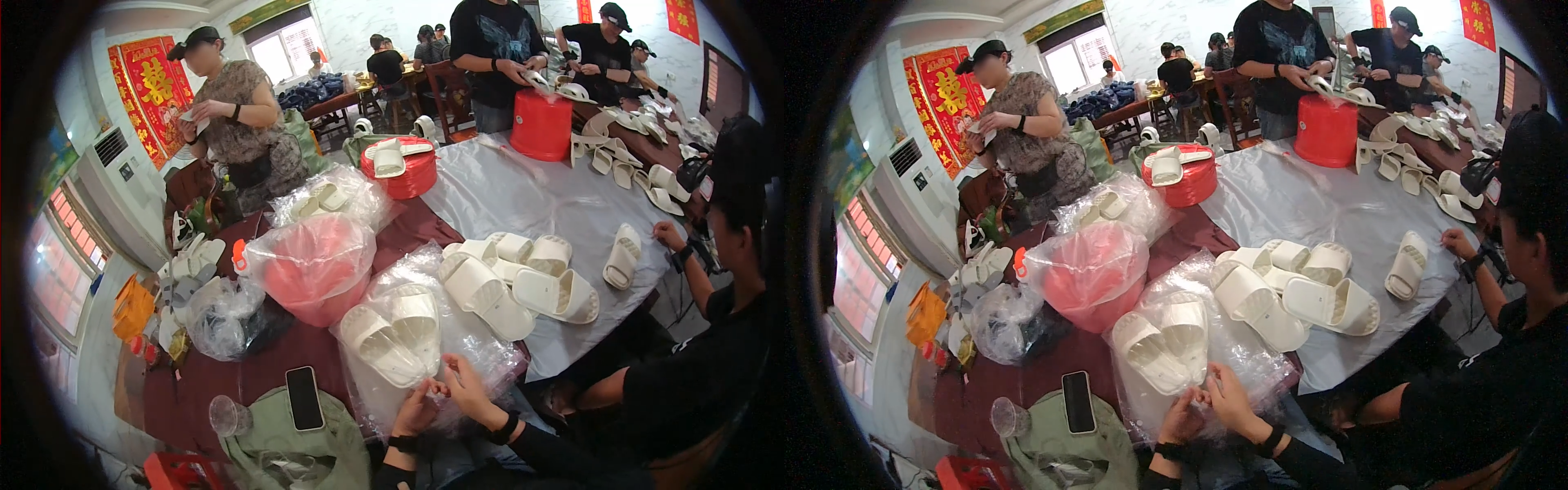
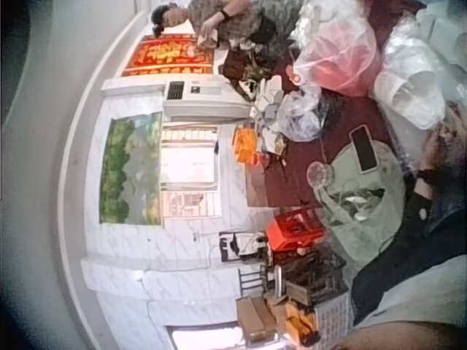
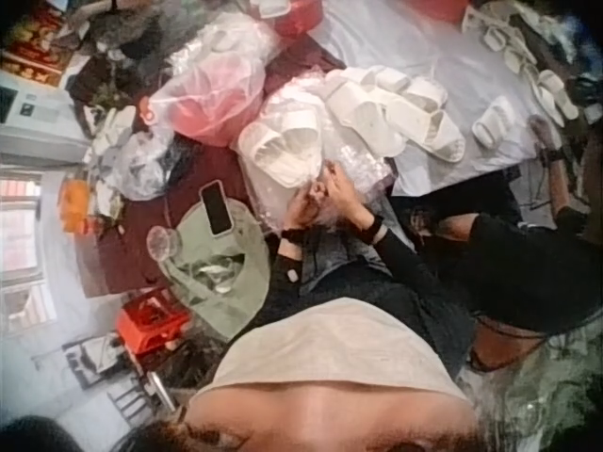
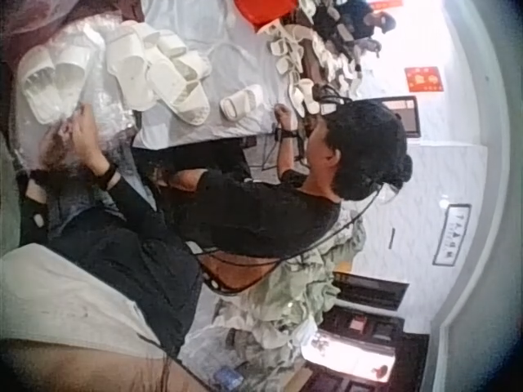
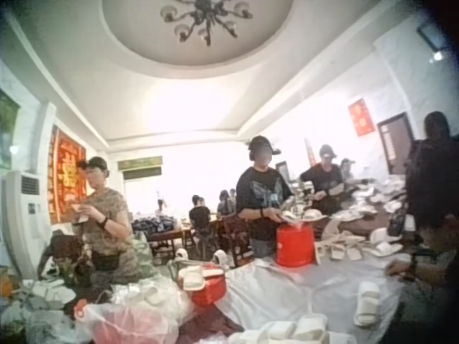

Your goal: Inspecting and organizing pairs of white slide sandals at a factory assembly table.

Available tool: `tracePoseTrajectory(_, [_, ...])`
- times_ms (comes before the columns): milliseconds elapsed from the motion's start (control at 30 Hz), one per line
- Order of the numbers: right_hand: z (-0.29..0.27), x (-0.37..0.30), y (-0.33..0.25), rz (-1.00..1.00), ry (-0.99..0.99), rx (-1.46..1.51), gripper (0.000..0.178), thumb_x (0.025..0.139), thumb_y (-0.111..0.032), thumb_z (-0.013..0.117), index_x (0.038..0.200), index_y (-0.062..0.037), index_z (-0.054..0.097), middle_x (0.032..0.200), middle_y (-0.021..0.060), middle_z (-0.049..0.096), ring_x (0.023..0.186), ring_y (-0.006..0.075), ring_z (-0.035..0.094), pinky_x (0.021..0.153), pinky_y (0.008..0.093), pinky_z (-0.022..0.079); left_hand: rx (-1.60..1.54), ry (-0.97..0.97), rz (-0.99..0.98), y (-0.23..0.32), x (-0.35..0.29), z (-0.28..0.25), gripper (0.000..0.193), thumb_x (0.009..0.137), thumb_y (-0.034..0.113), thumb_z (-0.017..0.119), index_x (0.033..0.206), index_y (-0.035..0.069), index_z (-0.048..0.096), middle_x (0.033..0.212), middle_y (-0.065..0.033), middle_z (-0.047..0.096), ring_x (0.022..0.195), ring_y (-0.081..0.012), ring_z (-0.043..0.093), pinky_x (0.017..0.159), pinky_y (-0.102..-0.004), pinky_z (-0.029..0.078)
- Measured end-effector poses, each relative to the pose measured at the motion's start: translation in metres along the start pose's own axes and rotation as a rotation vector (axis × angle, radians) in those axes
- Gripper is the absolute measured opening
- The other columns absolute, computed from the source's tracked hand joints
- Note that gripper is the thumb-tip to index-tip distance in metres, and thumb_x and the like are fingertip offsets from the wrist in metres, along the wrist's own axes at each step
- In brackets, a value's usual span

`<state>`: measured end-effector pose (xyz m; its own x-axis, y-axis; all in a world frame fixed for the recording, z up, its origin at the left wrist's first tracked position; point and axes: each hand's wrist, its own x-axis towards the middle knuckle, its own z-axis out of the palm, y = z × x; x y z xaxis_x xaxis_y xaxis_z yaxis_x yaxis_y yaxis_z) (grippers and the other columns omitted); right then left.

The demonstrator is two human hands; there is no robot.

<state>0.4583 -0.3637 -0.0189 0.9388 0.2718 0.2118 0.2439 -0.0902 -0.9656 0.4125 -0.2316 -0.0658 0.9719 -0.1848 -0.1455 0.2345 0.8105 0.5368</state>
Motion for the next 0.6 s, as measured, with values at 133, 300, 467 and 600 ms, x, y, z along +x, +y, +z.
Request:
tracePoseTrajectory(133, [0.012,-0.005,0.014,0.201,0.046,0.251,0.031,0.097,-0.014,0.039,0.124,0.001,0.042,0.123,0.0147,0.049,0.112,0.0193,0.048,0.092,0.0293,0.04,0.072,0.125,-0.072,-0.001,0.0,0.009,0.029,0.099,0.03,0.04,0.084,0.008,0.051,0.085,-0.0057,0.057,0.086,-0.0199,0.055,0.083,-0.0321,0.042])
tracePoseTrajectory(300, [0.013,-0.01,0.05,0.068,0.093,0.265,0.028,0.1,-0.015,0.034,0.123,-0.0002,0.04,0.127,0.0139,0.046,0.114,0.0189,0.046,0.098,0.0303,0.035,0.034,0.141,-0.039,-0.003,0.003,0.017,0.028,0.098,0.031,0.041,0.088,0.008,0.051,0.073,-0.0035,0.051,0.075,-0.017,0.051,0.073,-0.0296,0.041])
tracePoseTrajectory(467, [0.015,-0.006,0.07,0.128,0.125,0.558,0.032,0.098,-0.015,0.038,0.126,0.0014,0.035,0.131,0.0146,0.043,0.119,0.0206,0.044,0.102,0.0325,0.034,0.028,0.091,-0.035,0.017,-0.006,0.053,0.033,0.099,0.036,0.036,0.079,0.011,0.043,0.054,0.0035,0.03,0.047,-0.01,0.03,0.049,-0.0248,0.028])
tracePoseTrajectory(600, [0.003,-0.005,0.056,0.272,0.038,0.392,0.033,0.098,-0.015,0.04,0.126,0.002,0.035,0.129,0.015,0.044,0.12,0.0204,0.043,0.101,0.0324,0.034,0.057,0.164,-0.081,0.032,-0.019,0.098,0.035,0.1,0.037,0.035,0.079,0.011,0.045,0.057,0.0033,0.035,0.051,-0.0084,0.031,0.05,-0.0227,0.027])
